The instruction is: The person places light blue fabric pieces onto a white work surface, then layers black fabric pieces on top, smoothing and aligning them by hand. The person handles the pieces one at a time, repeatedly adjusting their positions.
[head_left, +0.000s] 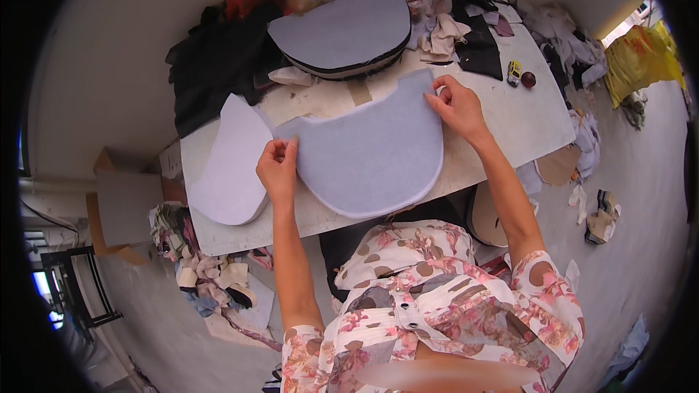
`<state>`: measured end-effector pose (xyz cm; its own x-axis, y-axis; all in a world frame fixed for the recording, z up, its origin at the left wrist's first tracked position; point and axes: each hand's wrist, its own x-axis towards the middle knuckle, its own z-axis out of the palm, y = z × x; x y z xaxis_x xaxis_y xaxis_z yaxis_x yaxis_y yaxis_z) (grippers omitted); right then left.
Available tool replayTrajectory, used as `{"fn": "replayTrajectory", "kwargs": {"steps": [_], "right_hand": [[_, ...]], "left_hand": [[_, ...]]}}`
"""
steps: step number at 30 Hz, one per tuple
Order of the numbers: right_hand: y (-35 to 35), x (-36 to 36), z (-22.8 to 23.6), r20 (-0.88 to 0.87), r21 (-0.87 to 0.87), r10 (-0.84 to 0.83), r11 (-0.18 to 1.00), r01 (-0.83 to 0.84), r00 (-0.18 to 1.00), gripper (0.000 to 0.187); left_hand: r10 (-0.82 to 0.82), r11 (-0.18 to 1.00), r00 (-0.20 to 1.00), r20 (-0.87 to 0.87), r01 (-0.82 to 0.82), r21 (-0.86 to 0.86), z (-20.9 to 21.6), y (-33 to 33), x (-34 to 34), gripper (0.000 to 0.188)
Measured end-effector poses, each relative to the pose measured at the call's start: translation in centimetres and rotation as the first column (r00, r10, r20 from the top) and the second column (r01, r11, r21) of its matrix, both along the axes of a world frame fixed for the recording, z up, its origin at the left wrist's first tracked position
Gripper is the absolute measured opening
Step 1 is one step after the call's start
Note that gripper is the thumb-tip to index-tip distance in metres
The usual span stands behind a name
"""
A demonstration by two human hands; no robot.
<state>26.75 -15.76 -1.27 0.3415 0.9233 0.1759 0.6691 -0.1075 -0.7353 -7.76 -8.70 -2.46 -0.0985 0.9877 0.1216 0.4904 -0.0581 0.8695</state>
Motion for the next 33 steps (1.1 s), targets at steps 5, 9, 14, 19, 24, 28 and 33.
{"fn": "replayTrajectory", "kwargs": {"steps": [5,9,14,19,24,28,33], "right_hand": [[-1.4,-2.1,3.4,0.384,0.353,-0.042,0.93,-0.105,0.922,0.052],[-1.4,-4.7,2.4,0.555,0.063,0.22,0.951,-0.304,0.802,0.062],[-0.2,-5.3,-0.7,0.619,-0.086,0.296,0.946,-0.312,0.728,0.063],[-0.2,-4.2,0.4,0.531,0.013,0.216,0.965,-0.263,0.819,0.055],[1.7,0.1,1.8,0.411,0.261,0.056,0.949,-0.177,0.91,0.033],[3.6,1.7,0.3,0.315,0.143,0.15,0.969,-0.203,0.937,0.028],[4.6,2.0,0.1,0.269,0.099,0.178,0.972,-0.211,0.946,0.021]], "left_hand": [[-0.005,0.968,0.943,-0.333,0.088,0.235,2.5,-2.5,1.1,0.044],[-0.243,0.861,0.752,-0.613,0.459,0.22,2.1,-3.3,2.5,0.052],[-0.317,0.864,0.654,-0.687,0.498,0.076,0.6,-3.1,2.8,0.056],[-0.343,0.874,0.761,-0.55,0.474,0.109,0.5,-2.9,2.6,0.055],[-0.18,0.914,0.859,-0.48,0.326,0.241,0.9,-1.6,1.2,0.053],[-0.139,0.934,0.876,-0.461,0.27,0.232,0.5,-0.8,0.6,0.049],[-0.134,0.946,0.875,-0.466,0.253,0.203,-0.9,-0.2,0.3,0.046]]}}
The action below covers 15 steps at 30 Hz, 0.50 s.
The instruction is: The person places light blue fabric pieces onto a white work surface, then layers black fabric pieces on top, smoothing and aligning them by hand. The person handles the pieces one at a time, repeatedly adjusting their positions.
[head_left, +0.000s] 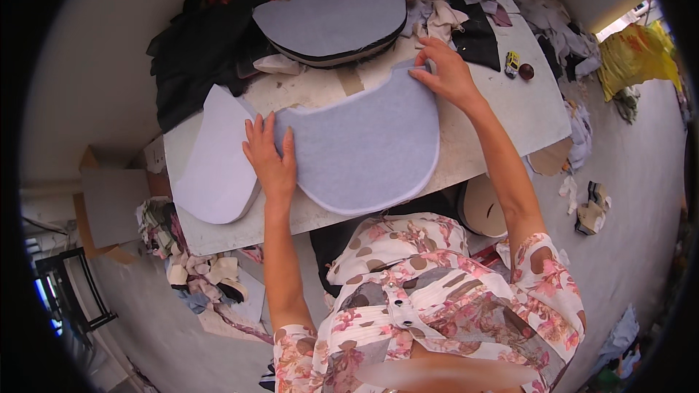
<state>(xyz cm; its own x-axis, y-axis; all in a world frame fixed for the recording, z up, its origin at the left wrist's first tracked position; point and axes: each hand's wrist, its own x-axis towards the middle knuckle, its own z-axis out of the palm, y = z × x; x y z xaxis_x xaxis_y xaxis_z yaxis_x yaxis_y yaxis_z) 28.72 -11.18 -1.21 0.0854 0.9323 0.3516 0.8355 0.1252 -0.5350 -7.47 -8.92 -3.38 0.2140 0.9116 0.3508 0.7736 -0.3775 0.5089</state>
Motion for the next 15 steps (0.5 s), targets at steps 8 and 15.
{"fn": "replayTrajectory", "kwargs": {"steps": [8,15], "right_hand": [[0.1,-0.3,0.3,-0.079,0.11,0.019,0.994,-0.01,0.997,0.02],[-0.7,-1.1,0.3,0.19,0.114,-0.08,0.992,0.059,0.979,0.043]], "left_hand": [[0.029,0.999,1.0,0.01,-0.029,0.012,-0.2,0.6,0.5,0.041],[0.056,0.996,0.998,0.029,-0.058,0.075,0.1,0.8,0.4,0.042]]}}
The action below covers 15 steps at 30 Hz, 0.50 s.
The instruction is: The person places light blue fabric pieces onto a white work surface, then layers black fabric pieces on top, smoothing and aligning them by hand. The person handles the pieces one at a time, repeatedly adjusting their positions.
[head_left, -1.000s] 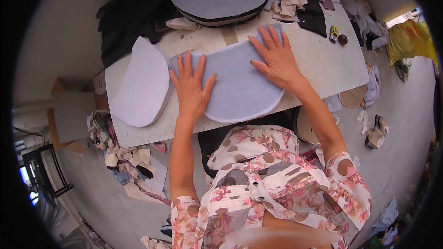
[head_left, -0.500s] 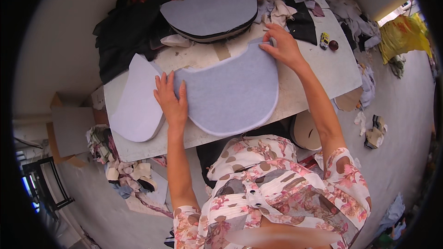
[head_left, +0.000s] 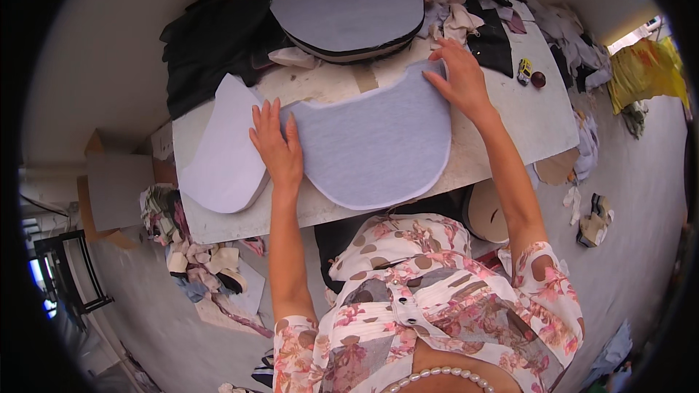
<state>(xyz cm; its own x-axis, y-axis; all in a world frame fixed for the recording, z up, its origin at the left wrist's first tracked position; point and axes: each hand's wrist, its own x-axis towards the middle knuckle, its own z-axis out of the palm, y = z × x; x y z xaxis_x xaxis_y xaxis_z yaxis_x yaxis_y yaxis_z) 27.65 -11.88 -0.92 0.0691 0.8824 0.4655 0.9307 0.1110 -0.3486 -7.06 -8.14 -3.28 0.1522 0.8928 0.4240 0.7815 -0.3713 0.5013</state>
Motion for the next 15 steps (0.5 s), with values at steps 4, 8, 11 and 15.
{"fn": "replayTrajectory", "kwargs": {"steps": [4,8,11,15], "right_hand": [[-2.1,-2.6,2.1,0.102,0.028,0.024,0.999,-0.027,0.995,0.058],[-2.9,-4.7,1.3,0.164,-0.143,0.185,0.976,-0.163,0.969,0.064],[-2.9,-5.0,-0.8,0.191,-0.269,0.186,0.954,-0.131,0.964,0.065],[-2.9,-4.8,-1.2,0.197,-0.239,0.195,0.96,-0.145,0.961,0.065]], "left_hand": [[-0.176,0.98,0.984,0.01,0.175,0.096,2.6,-2.4,1.0,0.045],[-0.377,0.926,0.918,-0.122,0.375,-0.034,3.2,-4.6,2.2,0.056],[-0.366,0.93,0.9,-0.236,0.348,-0.116,1.6,-3.6,1.8,0.063],[-0.357,0.934,0.887,-0.294,0.339,-0.11,1.4,-3.2,1.7,0.069]]}}
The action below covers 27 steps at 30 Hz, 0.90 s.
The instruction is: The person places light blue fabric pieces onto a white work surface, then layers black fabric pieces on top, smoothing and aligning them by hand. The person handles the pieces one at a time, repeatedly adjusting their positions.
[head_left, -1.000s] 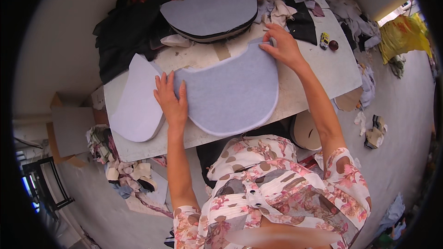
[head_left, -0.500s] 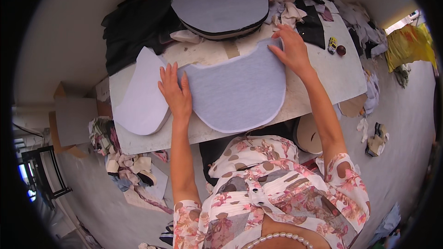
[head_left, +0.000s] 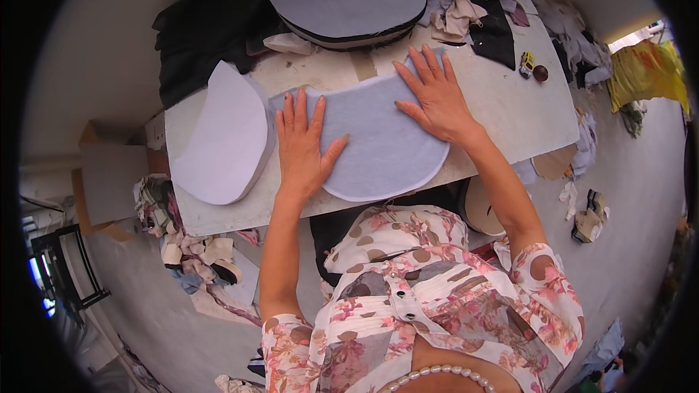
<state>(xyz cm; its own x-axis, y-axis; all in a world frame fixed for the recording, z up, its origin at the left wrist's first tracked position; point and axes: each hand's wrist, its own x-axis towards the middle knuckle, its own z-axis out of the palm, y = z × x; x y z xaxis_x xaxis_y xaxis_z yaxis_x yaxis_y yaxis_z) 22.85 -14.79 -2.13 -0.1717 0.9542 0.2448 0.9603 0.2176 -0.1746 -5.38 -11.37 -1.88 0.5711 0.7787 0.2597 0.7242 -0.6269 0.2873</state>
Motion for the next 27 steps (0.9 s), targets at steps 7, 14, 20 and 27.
{"fn": "replayTrajectory", "kwargs": {"steps": [7,14,20,27], "right_hand": [[1.1,-0.5,2.7,-0.054,0.313,-0.004,0.95,0.02,0.999,0.047],[13.4,-4.3,5.4,-0.391,0.365,0.131,0.931,0.023,0.911,0.017],[17.9,-4.8,3.3,-0.268,0.223,0.103,0.974,-0.042,0.958,0.011],[14.3,-4.0,5.9,-0.384,0.138,0.241,0.97,-0.203,0.891,0.009]], "left_hand": [[-0.006,0.999,0.999,0.038,0.008,-0.045,0.2,-0.2,-0.3,0.071],[0.122,0.986,0.852,0.509,-0.162,0.035,2.8,1.2,-0.3,0.047],[0.484,0.835,0.33,0.81,0.103,-0.54,3.8,3.8,1.9,0.034],[0.877,0.384,-0.003,0.48,0.603,-0.699,2.3,9.2,4.6,0.053]]}}
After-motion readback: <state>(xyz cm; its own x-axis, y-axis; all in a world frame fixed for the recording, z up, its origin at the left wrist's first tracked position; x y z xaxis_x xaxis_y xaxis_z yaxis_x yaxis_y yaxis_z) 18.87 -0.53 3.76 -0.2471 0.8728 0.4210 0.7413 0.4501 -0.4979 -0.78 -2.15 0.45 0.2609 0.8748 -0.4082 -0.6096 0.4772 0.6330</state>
